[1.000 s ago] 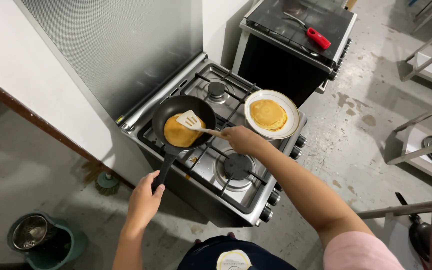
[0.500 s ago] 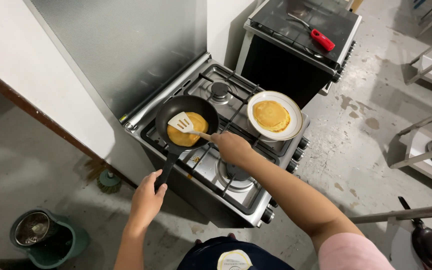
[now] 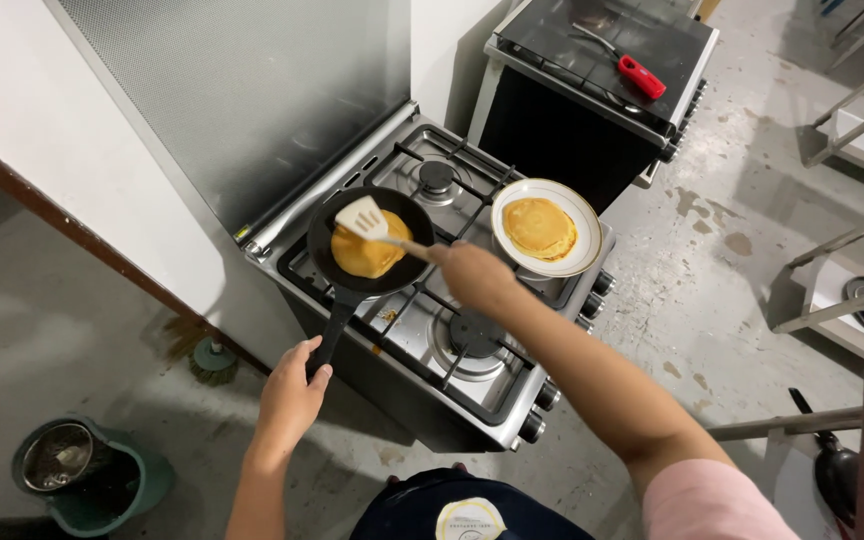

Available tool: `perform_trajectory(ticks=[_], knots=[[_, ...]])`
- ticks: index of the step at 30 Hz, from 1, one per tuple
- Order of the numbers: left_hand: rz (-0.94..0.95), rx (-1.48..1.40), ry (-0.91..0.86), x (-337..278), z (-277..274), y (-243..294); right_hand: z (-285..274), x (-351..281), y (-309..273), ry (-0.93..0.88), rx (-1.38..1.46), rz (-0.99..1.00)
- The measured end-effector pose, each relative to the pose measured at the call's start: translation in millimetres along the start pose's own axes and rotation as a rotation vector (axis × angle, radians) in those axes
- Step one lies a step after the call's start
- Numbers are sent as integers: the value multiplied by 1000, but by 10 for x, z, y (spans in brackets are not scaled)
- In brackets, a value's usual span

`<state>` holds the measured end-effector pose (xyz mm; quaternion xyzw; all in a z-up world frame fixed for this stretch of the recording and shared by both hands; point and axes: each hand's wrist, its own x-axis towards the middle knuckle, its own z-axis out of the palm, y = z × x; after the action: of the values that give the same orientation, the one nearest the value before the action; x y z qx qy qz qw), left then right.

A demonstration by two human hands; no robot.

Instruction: Flipping pancakes on a stove, pouring batter into a pan, and washing hands in a kitchen sink.

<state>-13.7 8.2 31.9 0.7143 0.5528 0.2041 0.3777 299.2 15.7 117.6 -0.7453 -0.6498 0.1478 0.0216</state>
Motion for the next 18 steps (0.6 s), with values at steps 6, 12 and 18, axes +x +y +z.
perform_trajectory(ticks=[6,12,18], knots=[[-3,19,-42,1,-30,17,-715,-214,68,60,-105,-101],[-31,5,-44,-14,-49,83,-1126,-38,-221,-35,-497,-144],[-57,52,-53,32,-23,19,-1371,337,-753,-347,-634,-98]])
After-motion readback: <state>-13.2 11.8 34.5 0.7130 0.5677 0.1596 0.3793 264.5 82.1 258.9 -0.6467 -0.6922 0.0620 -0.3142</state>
